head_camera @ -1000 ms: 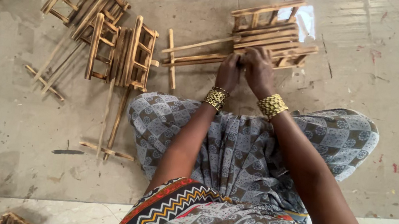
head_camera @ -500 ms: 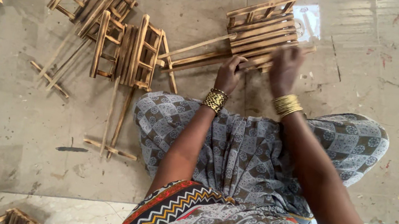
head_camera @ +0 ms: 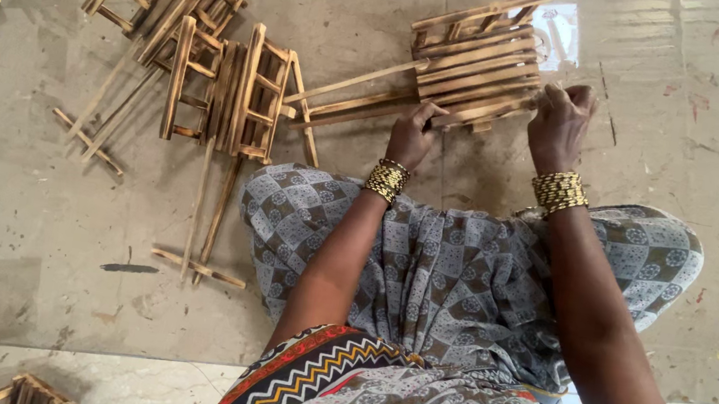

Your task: The person sits on the floor wiping small wooden toy carts and chairs one at a time with a cloth, turning each piece to clean its sides and slats, then setting the wiped piece aside with the others.

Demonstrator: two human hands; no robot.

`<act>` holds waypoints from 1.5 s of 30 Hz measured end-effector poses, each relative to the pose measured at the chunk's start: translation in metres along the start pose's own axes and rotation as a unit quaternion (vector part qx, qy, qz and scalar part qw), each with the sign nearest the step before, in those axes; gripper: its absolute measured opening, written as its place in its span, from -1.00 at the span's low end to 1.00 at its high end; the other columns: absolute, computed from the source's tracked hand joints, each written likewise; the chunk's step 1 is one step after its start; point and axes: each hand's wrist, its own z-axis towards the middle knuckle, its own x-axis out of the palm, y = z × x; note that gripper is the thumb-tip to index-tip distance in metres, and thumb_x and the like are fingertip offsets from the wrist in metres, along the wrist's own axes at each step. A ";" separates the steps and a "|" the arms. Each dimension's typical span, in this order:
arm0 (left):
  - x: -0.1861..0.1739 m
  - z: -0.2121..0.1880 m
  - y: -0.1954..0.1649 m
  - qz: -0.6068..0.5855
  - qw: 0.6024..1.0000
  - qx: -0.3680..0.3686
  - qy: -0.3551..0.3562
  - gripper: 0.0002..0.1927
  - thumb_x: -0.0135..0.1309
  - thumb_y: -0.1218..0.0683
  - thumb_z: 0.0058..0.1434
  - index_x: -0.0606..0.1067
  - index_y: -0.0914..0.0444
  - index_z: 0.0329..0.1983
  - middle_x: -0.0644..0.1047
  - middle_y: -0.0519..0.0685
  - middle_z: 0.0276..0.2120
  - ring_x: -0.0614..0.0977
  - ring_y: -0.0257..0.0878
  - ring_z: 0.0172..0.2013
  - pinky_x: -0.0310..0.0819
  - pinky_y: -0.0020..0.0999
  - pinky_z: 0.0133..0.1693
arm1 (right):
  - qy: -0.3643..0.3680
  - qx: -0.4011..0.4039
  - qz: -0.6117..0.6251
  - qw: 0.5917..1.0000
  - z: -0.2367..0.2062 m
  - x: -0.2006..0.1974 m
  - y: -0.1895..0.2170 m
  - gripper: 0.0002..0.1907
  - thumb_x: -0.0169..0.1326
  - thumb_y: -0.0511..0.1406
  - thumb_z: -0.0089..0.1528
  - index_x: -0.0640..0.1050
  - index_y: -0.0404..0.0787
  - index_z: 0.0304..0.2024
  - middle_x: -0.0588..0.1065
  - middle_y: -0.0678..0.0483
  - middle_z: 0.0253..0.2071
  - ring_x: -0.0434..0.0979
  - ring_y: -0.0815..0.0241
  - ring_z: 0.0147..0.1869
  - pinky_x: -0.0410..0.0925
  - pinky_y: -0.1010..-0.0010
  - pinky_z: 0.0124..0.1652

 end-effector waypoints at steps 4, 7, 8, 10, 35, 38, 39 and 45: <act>-0.005 -0.002 0.005 0.025 0.999 -0.003 0.032 -0.69 0.20 0.29 0.13 0.55 0.16 -0.07 0.65 0.04 -0.24 0.71 -0.07 -0.28 0.58 -0.19 -0.26 | 0.114 0.001 -0.016 0.993 -0.014 0.021 0.046 -0.86 0.26 -0.33 0.22 0.60 -0.20 -0.19 0.46 -0.15 -0.08 0.45 -0.07 -0.02 0.40 0.09 -0.17; -0.009 -0.006 0.005 0.018 0.997 0.060 0.034 -0.68 0.29 0.20 0.08 0.54 0.19 -0.08 0.63 0.09 -0.24 0.69 -0.01 -0.24 0.60 -0.16 -0.19 | 0.120 -0.126 0.051 0.983 -0.023 0.041 0.079 -0.79 0.04 -0.48 0.21 0.53 -0.25 -0.10 0.48 0.05 -0.12 0.46 0.13 0.03 0.47 0.28 0.00; -0.010 -0.008 0.004 0.016 0.997 0.051 0.047 -0.64 0.30 0.17 0.05 0.53 0.21 -0.07 0.62 0.11 -0.26 0.68 0.01 -0.25 0.59 -0.15 -0.19 | 0.129 -0.112 0.076 0.982 -0.018 0.045 0.080 -0.84 0.10 -0.41 0.18 0.54 -0.20 -0.17 0.48 0.00 -0.12 0.45 0.12 -0.05 0.47 0.34 -0.10; -0.013 -0.012 0.001 0.019 0.996 0.049 0.070 -0.65 0.32 0.13 0.04 0.53 0.22 -0.10 0.62 0.11 -0.26 0.68 0.02 -0.24 0.59 -0.13 -0.17 | 0.151 -0.082 0.126 0.977 -0.004 0.053 0.074 -0.88 0.22 -0.26 0.13 0.57 -0.10 -0.30 0.47 -0.10 -0.14 0.43 0.08 -0.19 0.46 0.48 -0.31; -0.009 -0.020 -0.008 0.005 0.993 0.054 0.106 -0.73 0.30 0.15 0.10 0.53 0.21 -0.15 0.63 0.07 -0.14 0.67 0.00 -0.13 0.60 -0.14 -0.08 | 0.274 -0.018 -0.085 0.958 0.038 0.065 0.007 -0.51 0.05 -0.26 0.38 0.35 -0.42 0.28 0.57 -0.19 -0.22 0.58 0.06 -0.39 0.46 0.22 -0.48; -0.010 -0.020 -0.009 0.004 0.993 0.068 0.101 -0.73 0.30 0.15 0.10 0.51 0.20 -0.14 0.62 0.06 -0.16 0.67 0.00 -0.13 0.60 -0.13 -0.08 | 0.186 -0.045 -0.132 0.973 0.048 0.044 -0.032 -0.54 0.15 -0.19 0.10 0.58 -0.14 0.05 0.54 -0.22 -0.30 0.58 -0.02 -0.35 0.50 0.15 -0.35; -0.010 -0.019 -0.010 0.005 0.992 0.072 0.101 -0.73 0.30 0.15 0.11 0.51 0.20 -0.14 0.63 0.05 -0.17 0.67 -0.01 -0.13 0.60 -0.12 -0.08 | 0.185 -0.020 -0.152 0.971 0.050 0.043 -0.034 -0.68 0.11 -0.15 0.24 0.59 -0.12 -0.02 0.55 -0.17 -0.29 0.58 -0.04 -0.30 0.46 0.09 -0.16; -0.017 -0.014 -0.016 0.010 0.990 0.071 0.125 -0.75 0.31 0.14 0.11 0.52 0.20 -0.18 0.64 0.02 -0.21 0.68 -0.02 -0.12 0.59 -0.12 -0.07 | 0.232 0.060 -0.053 0.969 0.050 0.071 0.035 -0.72 0.10 -0.16 0.28 0.55 -0.26 -0.17 0.53 -0.22 -0.31 0.57 -0.11 -0.28 0.47 0.02 -0.30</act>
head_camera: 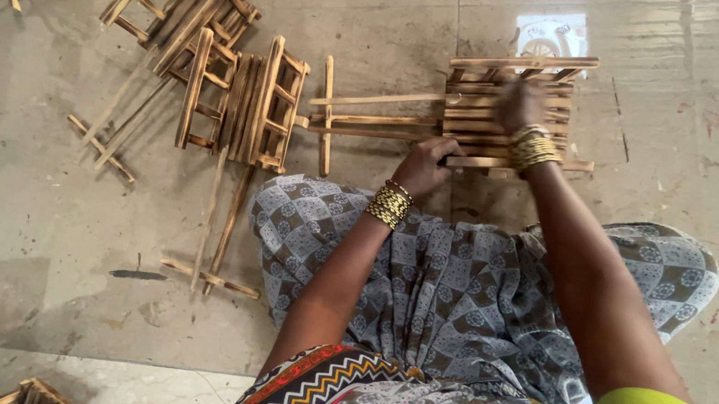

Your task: The person sits on the floor wiping small wooden toy carts and chairs one at a time with a cloth, turning each piece to clean its sides and slats, then setting the wiped piece aside with the others.

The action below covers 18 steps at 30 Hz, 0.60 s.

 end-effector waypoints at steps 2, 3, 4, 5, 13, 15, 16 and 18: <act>-0.005 0.003 -0.003 0.001 0.999 -0.034 0.024 -0.73 0.35 0.09 0.10 0.55 0.18 -0.17 0.64 0.02 -0.18 0.68 -0.06 -0.13 0.61 -0.14 -0.07 | 0.047 -0.108 0.031 0.993 -0.007 0.005 0.032 -0.71 0.05 -0.18 0.33 0.57 -0.30 -0.15 0.56 -0.20 -0.31 0.59 -0.10 -0.36 0.49 0.10 -0.38; -0.008 0.006 -0.004 0.001 0.998 -0.050 0.036 -0.72 0.36 0.07 0.09 0.57 0.18 -0.16 0.64 0.01 -0.16 0.69 -0.08 -0.13 0.63 -0.15 -0.07 | 0.045 -0.125 0.074 0.988 -0.013 0.004 0.040 -0.75 0.07 -0.19 0.34 0.62 -0.25 -0.15 0.57 -0.22 -0.32 0.60 -0.10 -0.32 0.49 0.11 -0.29; -0.012 0.010 -0.005 -0.048 0.996 -0.048 0.059 -0.70 0.35 0.06 0.14 0.56 0.17 -0.08 0.64 0.01 -0.10 0.67 -0.08 -0.07 0.59 -0.12 -0.03 | 0.043 -0.143 0.118 0.982 -0.017 0.004 0.041 -0.77 0.09 -0.21 0.35 0.68 -0.20 -0.16 0.59 -0.23 -0.32 0.61 -0.11 -0.28 0.49 0.12 -0.19; -0.019 0.014 -0.004 -0.098 0.991 -0.044 0.082 -0.67 0.33 0.06 0.20 0.56 0.16 0.00 0.63 0.01 -0.04 0.65 -0.08 -0.02 0.55 -0.10 0.02 | 0.035 -0.173 0.145 0.974 -0.019 0.001 0.040 -0.77 0.12 -0.22 0.28 0.68 -0.19 -0.14 0.60 -0.22 -0.29 0.62 -0.09 -0.27 0.50 0.14 -0.21; -0.027 0.103 -0.010 0.076 0.966 0.043 -0.242 -0.51 0.20 0.15 0.17 0.49 0.23 0.21 0.62 0.07 -0.03 0.64 -0.08 -0.18 0.62 -0.19 -0.12 | 0.068 0.005 0.196 0.978 -0.051 -0.029 0.004 -0.64 0.27 -0.31 0.14 0.66 -0.10 0.01 0.61 -0.06 -0.19 0.64 0.10 -0.27 0.51 0.25 -0.31; -0.020 0.110 -0.012 0.027 0.985 -0.127 -0.111 -0.68 0.14 0.11 0.29 0.54 0.14 0.12 0.64 0.01 -0.09 0.67 -0.10 -0.32 0.65 -0.25 -0.25 | -0.143 -0.109 0.323 0.929 -0.052 -0.036 -0.005 -0.65 0.24 -0.36 0.25 0.52 -0.23 0.08 0.51 -0.08 0.03 0.58 0.07 0.04 0.60 0.41 -0.14; -0.018 0.110 -0.013 0.001 0.977 -0.210 -0.041 -0.76 0.11 0.09 0.36 0.56 0.09 0.08 0.65 -0.03 -0.11 0.68 -0.10 -0.39 0.66 -0.28 -0.31 | -0.233 -0.147 0.366 0.889 -0.048 -0.041 -0.010 -0.67 0.22 -0.36 0.26 0.52 -0.24 0.08 0.49 -0.10 0.02 0.57 0.07 0.01 0.60 0.41 -0.16; -0.017 0.101 -0.011 -0.018 0.988 -0.108 -0.105 -0.76 0.17 0.12 0.29 0.59 0.14 0.02 0.65 0.04 -0.11 0.70 -0.08 -0.27 0.64 -0.26 -0.21 | -0.314 -0.087 0.308 0.894 -0.039 -0.052 -0.017 -0.70 0.18 -0.35 0.29 0.52 -0.27 0.06 0.44 -0.15 0.00 0.54 0.08 -0.04 0.59 0.40 -0.20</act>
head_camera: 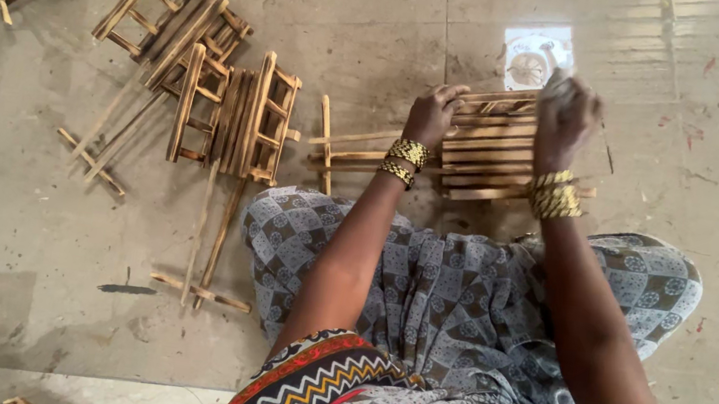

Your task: The person sits on the floor wiping small wooden toy carts and chairs one at a time with a cloth, turning each piece to clean its sides and slats, then setting the wiped piece aside with the others.

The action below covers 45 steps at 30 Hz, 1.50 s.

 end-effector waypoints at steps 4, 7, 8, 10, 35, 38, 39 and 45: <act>0.000 -0.012 0.006 -0.009 1.000 0.014 0.009 -0.76 0.18 0.13 0.26 0.60 0.19 -0.01 0.65 0.08 -0.12 0.72 -0.08 -0.23 0.63 -0.25 -0.16 | 0.031 0.013 -0.202 0.979 0.019 0.018 0.015 -0.76 0.17 -0.29 0.34 0.53 -0.29 0.00 0.40 -0.24 -0.06 0.48 0.09 -0.17 0.56 0.38 -0.31; 0.000 -0.014 0.010 -0.035 0.998 0.055 -0.005 -0.81 0.19 0.15 0.29 0.60 0.21 -0.03 0.65 0.10 -0.11 0.72 -0.05 -0.19 0.63 -0.23 -0.13 | 0.271 0.094 -0.215 0.933 -0.002 0.052 0.048 -0.81 -0.10 -0.22 0.56 0.55 -0.07 0.01 0.51 -0.02 -0.04 0.54 0.13 -0.26 0.46 0.36 -0.39; -0.001 -0.015 0.010 -0.010 0.998 0.065 -0.019 -0.79 0.15 0.20 0.27 0.58 0.22 -0.02 0.65 0.11 -0.11 0.72 -0.04 -0.16 0.64 -0.23 -0.11 | 0.233 0.023 -0.136 0.963 -0.012 0.062 0.062 -0.84 -0.04 -0.31 0.49 0.52 -0.10 0.08 0.46 -0.07 0.08 0.52 0.10 -0.30 0.46 0.34 -0.50; -0.002 -0.019 0.014 0.040 0.994 0.085 -0.047 -0.72 0.07 0.30 0.22 0.56 0.24 -0.02 0.64 0.12 -0.10 0.70 0.00 -0.10 0.65 -0.24 -0.06 | 0.187 -0.065 -0.164 0.966 -0.020 0.066 0.066 -0.84 0.05 -0.31 0.42 0.52 -0.10 0.05 0.44 -0.09 -0.04 0.52 0.02 -0.18 0.51 0.27 -0.38; 0.003 -0.030 0.010 -0.060 0.998 0.013 -0.035 -0.74 0.20 0.23 0.22 0.59 0.18 -0.02 0.66 0.06 -0.16 0.72 -0.14 -0.20 0.64 -0.27 -0.16 | 0.187 -0.132 -0.363 0.903 -0.013 0.021 0.005 -0.86 0.06 -0.42 0.35 0.59 -0.14 -0.08 0.47 0.02 -0.06 0.42 0.02 0.08 0.52 0.33 -0.19; 0.003 -0.031 0.006 -0.057 0.998 0.016 -0.038 -0.72 0.21 0.23 0.22 0.59 0.17 -0.01 0.65 0.05 -0.16 0.72 -0.14 -0.21 0.64 -0.28 -0.18 | 0.121 -0.108 -0.438 0.884 0.005 -0.021 -0.030 -0.76 0.09 -0.37 0.40 0.64 0.05 0.05 0.50 0.16 0.09 0.43 0.03 0.14 0.50 0.18 0.05; 0.003 -0.030 0.005 -0.055 0.997 0.027 -0.043 -0.71 0.22 0.24 0.20 0.58 0.17 -0.01 0.65 0.05 -0.16 0.72 -0.14 -0.20 0.64 -0.28 -0.17 | 0.113 -0.023 -0.397 0.910 0.007 -0.025 -0.036 -0.81 0.11 -0.33 0.38 0.62 -0.04 0.04 0.46 0.02 0.10 0.44 -0.01 0.11 0.49 0.15 0.00; 0.008 -0.029 0.011 -0.085 0.996 0.006 -0.040 -0.70 0.22 0.26 0.19 0.57 0.18 -0.01 0.65 0.07 -0.15 0.73 -0.14 -0.19 0.66 -0.28 -0.18 | 0.188 0.047 -0.396 0.898 0.001 0.004 -0.003 -0.63 0.12 -0.37 0.19 0.51 -0.25 0.06 0.37 -0.31 0.12 0.42 -0.22 0.13 0.50 0.10 -0.17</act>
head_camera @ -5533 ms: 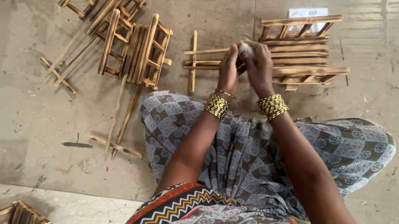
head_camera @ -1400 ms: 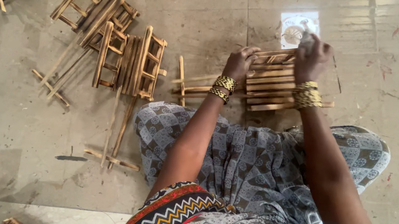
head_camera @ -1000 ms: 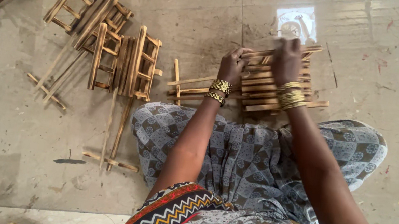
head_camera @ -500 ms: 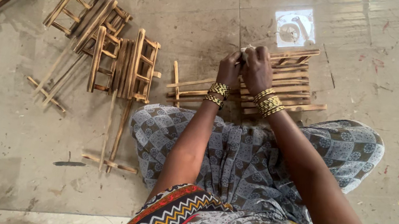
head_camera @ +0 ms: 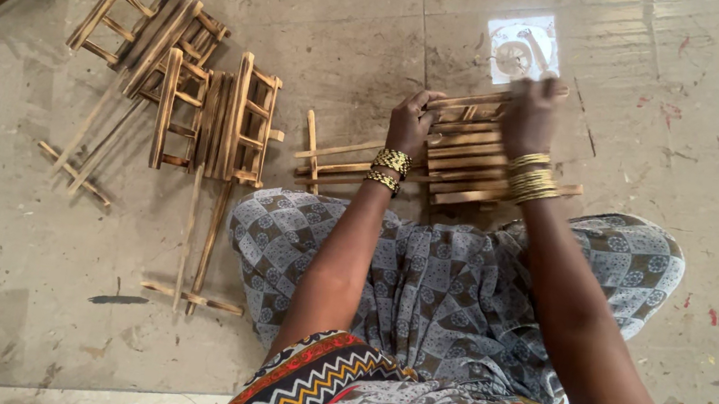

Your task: The person sits on the floor wiping small wooden toy carts and chairs one at a time with a cloth, turning each piece to clean its sides and slats, then setting the wiped piece aside with the others.

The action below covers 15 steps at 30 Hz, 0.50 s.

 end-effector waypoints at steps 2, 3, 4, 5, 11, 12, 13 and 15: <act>0.000 0.002 0.002 0.038 0.999 0.019 -0.006 -0.68 0.22 0.27 0.17 0.56 0.20 0.00 0.64 0.09 -0.15 0.72 -0.10 -0.18 0.64 -0.27 -0.17 | 0.017 -0.124 0.005 0.992 -0.014 0.000 0.041 -0.62 0.09 -0.46 0.17 0.48 -0.20 0.06 0.39 -0.14 0.13 0.43 -0.15 0.16 0.51 0.15 -0.09; -0.002 0.003 0.001 0.067 0.997 0.033 -0.011 -0.66 0.21 0.28 0.16 0.55 0.22 0.02 0.64 0.10 -0.15 0.71 -0.08 -0.17 0.63 -0.26 -0.15 | -0.001 -0.225 -0.028 0.974 -0.021 -0.001 0.061 -0.64 0.09 -0.47 0.13 0.49 -0.13 -0.02 0.44 0.05 0.06 0.43 -0.13 0.22 0.53 0.21 -0.02; -0.003 0.003 0.000 0.096 0.994 0.046 -0.015 -0.64 0.21 0.29 0.15 0.54 0.24 0.03 0.63 0.11 -0.14 0.70 -0.05 -0.16 0.62 -0.24 -0.14 | -0.013 -0.190 0.066 0.979 -0.031 -0.001 0.076 -0.66 0.12 -0.46 0.15 0.50 -0.19 -0.01 0.42 -0.07 0.03 0.42 -0.11 0.14 0.52 0.16 -0.07; -0.004 0.003 0.000 0.094 0.994 0.046 -0.018 -0.64 0.20 0.29 0.16 0.54 0.24 0.04 0.63 0.12 -0.15 0.70 -0.05 -0.16 0.62 -0.25 -0.14 | -0.025 -0.154 0.160 0.975 -0.035 -0.001 0.084 -0.68 0.15 -0.44 0.17 0.52 -0.25 0.00 0.41 -0.20 0.00 0.42 -0.10 0.05 0.51 0.10 -0.12; -0.005 -0.003 -0.004 -0.055 0.997 -0.056 0.023 -0.76 0.17 0.26 0.25 0.59 0.22 -0.01 0.65 0.05 -0.18 0.73 -0.21 -0.24 0.67 -0.34 -0.23 | -0.054 -0.178 0.097 0.978 -0.014 -0.005 0.032 -0.67 0.03 -0.54 0.24 0.49 -0.15 0.02 0.42 -0.04 -0.03 0.37 -0.05 0.17 0.56 0.32 -0.21; -0.005 -0.002 -0.004 -0.063 0.997 -0.035 0.020 -0.76 0.15 0.27 0.26 0.58 0.22 -0.01 0.65 0.03 -0.16 0.73 -0.24 -0.21 0.68 -0.36 -0.20 | -0.021 -0.129 0.094 0.987 -0.011 -0.005 0.017 -0.66 -0.01 -0.57 0.26 0.48 -0.16 0.03 0.41 -0.12 -0.02 0.37 -0.10 0.19 0.55 0.37 -0.29; -0.004 -0.001 -0.003 -0.071 0.997 -0.014 0.018 -0.76 0.13 0.28 0.27 0.57 0.22 -0.01 0.66 0.01 -0.13 0.74 -0.28 -0.18 0.69 -0.39 -0.17 | 0.004 -0.066 0.062 0.996 -0.007 -0.005 0.002 -0.69 0.02 -0.52 0.26 0.48 -0.16 0.03 0.39 -0.20 -0.03 0.37 -0.11 0.11 0.51 0.32 -0.41; -0.002 -0.001 -0.001 -0.045 0.999 0.011 0.001 -0.74 0.16 0.30 0.24 0.57 0.23 -0.01 0.66 0.02 -0.14 0.73 -0.26 -0.18 0.68 -0.39 -0.17 | -0.008 0.000 0.054 0.999 -0.002 -0.005 -0.026 -0.74 0.08 -0.43 0.31 0.49 -0.14 0.05 0.37 -0.25 -0.01 0.39 -0.09 0.03 0.47 0.28 -0.43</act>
